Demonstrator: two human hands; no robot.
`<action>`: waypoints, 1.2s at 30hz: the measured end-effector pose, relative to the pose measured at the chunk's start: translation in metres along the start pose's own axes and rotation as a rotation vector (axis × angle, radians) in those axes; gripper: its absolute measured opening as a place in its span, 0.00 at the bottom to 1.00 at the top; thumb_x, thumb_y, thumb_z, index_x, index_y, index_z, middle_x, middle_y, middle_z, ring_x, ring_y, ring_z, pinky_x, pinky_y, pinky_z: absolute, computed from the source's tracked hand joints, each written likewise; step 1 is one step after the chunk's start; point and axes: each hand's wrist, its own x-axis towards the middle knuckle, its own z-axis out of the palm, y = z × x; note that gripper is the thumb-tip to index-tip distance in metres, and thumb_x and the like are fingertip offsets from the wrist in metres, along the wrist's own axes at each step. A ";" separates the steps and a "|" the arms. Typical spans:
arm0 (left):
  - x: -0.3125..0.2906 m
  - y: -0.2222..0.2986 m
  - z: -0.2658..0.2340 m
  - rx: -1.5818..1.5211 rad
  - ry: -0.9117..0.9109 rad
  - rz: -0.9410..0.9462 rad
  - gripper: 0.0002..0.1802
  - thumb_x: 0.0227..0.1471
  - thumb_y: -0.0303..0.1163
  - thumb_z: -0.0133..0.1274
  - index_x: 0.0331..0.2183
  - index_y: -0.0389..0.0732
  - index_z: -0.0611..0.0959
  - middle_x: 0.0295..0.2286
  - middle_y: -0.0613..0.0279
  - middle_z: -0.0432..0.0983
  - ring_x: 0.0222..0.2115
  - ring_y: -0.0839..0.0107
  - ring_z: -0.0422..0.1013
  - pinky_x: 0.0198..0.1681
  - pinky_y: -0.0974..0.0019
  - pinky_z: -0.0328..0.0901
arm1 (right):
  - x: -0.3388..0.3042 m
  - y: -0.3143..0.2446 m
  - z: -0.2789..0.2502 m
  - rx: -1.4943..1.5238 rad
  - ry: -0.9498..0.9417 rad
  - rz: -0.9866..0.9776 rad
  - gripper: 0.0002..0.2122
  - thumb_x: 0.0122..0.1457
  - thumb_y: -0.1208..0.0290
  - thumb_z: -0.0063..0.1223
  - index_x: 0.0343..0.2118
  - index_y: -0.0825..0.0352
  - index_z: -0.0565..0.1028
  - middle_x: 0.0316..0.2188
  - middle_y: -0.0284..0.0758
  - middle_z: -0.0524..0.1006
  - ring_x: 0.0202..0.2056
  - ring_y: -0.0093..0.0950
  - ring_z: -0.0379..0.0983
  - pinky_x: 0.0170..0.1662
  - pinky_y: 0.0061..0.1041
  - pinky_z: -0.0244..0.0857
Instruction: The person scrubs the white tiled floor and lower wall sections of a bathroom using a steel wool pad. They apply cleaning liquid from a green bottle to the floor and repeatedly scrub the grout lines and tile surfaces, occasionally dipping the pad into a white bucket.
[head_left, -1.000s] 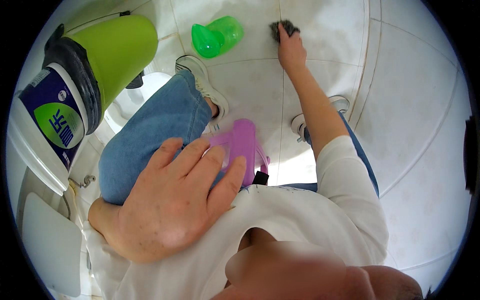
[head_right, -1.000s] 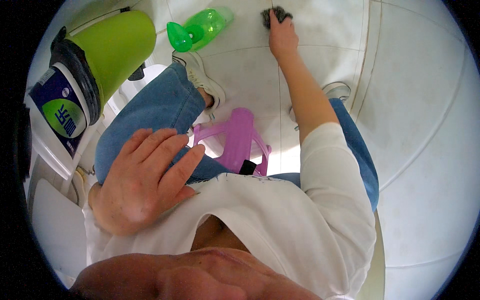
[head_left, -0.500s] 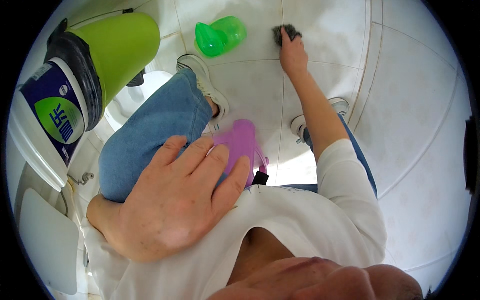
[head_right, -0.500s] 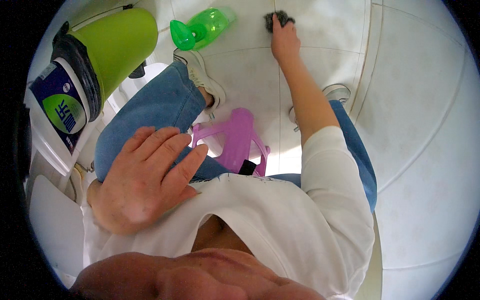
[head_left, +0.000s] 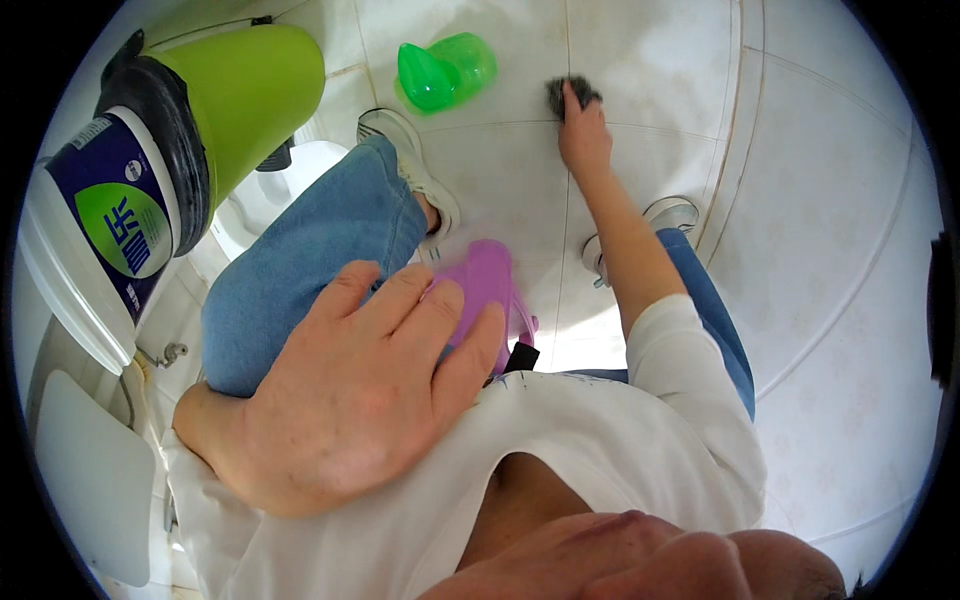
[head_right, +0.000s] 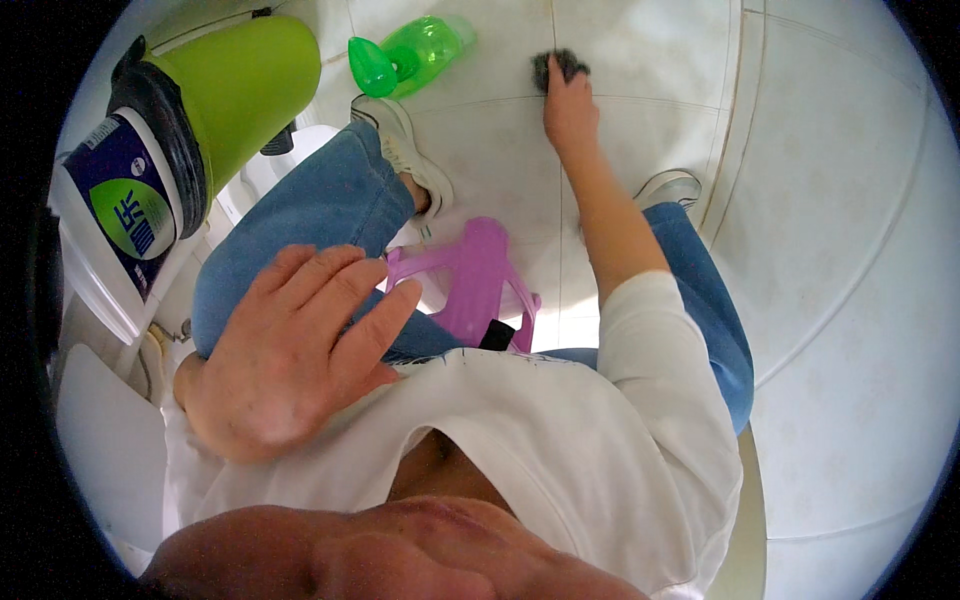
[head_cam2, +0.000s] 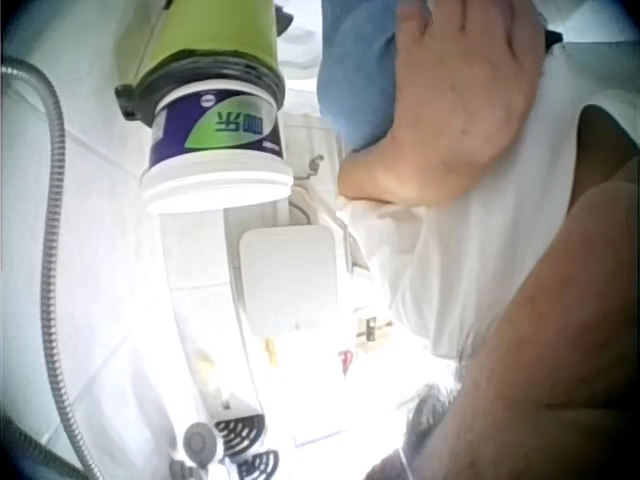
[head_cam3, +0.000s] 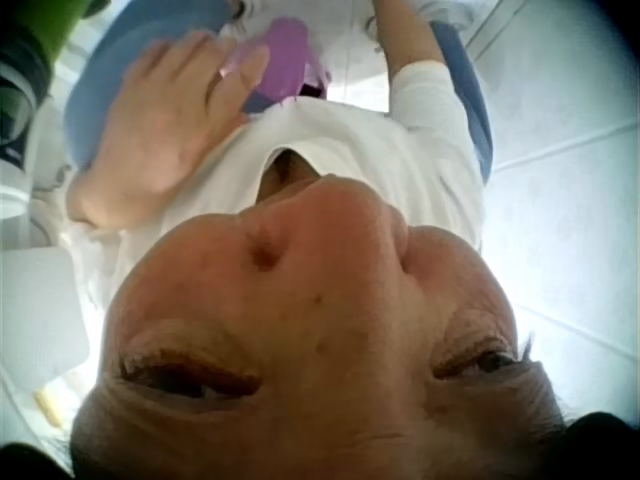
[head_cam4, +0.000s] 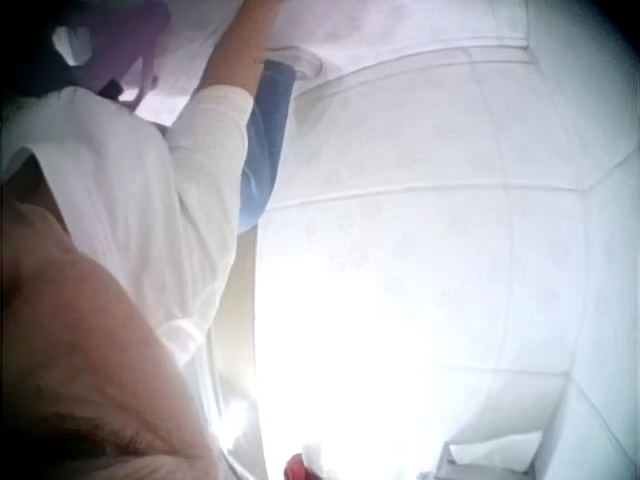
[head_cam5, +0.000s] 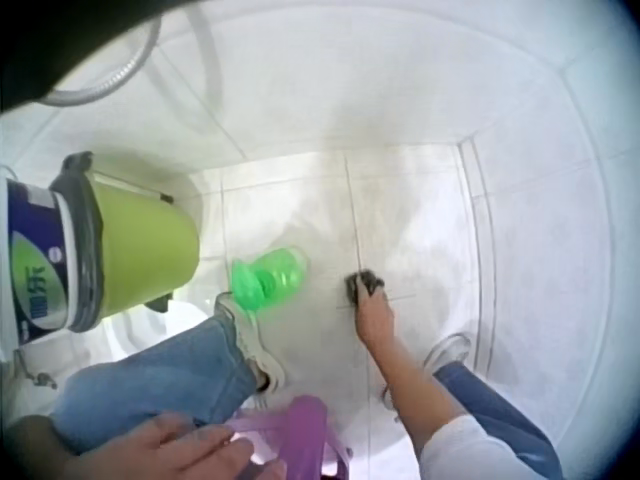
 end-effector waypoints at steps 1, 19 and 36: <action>0.001 0.001 0.000 0.004 -0.002 -0.014 0.34 0.34 0.36 0.60 0.47 0.35 0.71 0.39 0.50 0.68 0.41 0.53 0.66 0.43 0.53 0.61 | 0.019 -0.005 -0.008 -0.003 0.034 0.007 0.25 0.56 0.73 0.45 0.58 0.52 0.60 0.41 0.44 0.66 0.44 0.42 0.66 0.41 0.39 0.67; 0.082 -0.099 0.028 -0.198 0.105 -0.742 0.32 0.53 0.53 0.47 0.32 0.25 0.72 0.30 0.38 0.74 0.34 0.49 0.72 0.37 0.56 0.67 | -0.121 0.007 0.074 0.610 -0.082 0.199 0.22 0.52 0.69 0.52 0.51 0.65 0.66 0.42 0.52 0.71 0.45 0.47 0.67 0.48 0.38 0.63; 0.177 -0.093 0.031 -0.404 0.605 -0.546 0.15 0.48 0.27 0.43 0.40 0.38 0.74 0.28 0.45 0.75 0.26 0.55 0.75 0.26 0.59 0.70 | -0.135 0.042 0.033 0.699 0.035 0.332 0.25 0.50 0.61 0.53 0.49 0.70 0.68 0.42 0.49 0.74 0.45 0.42 0.70 0.47 0.33 0.63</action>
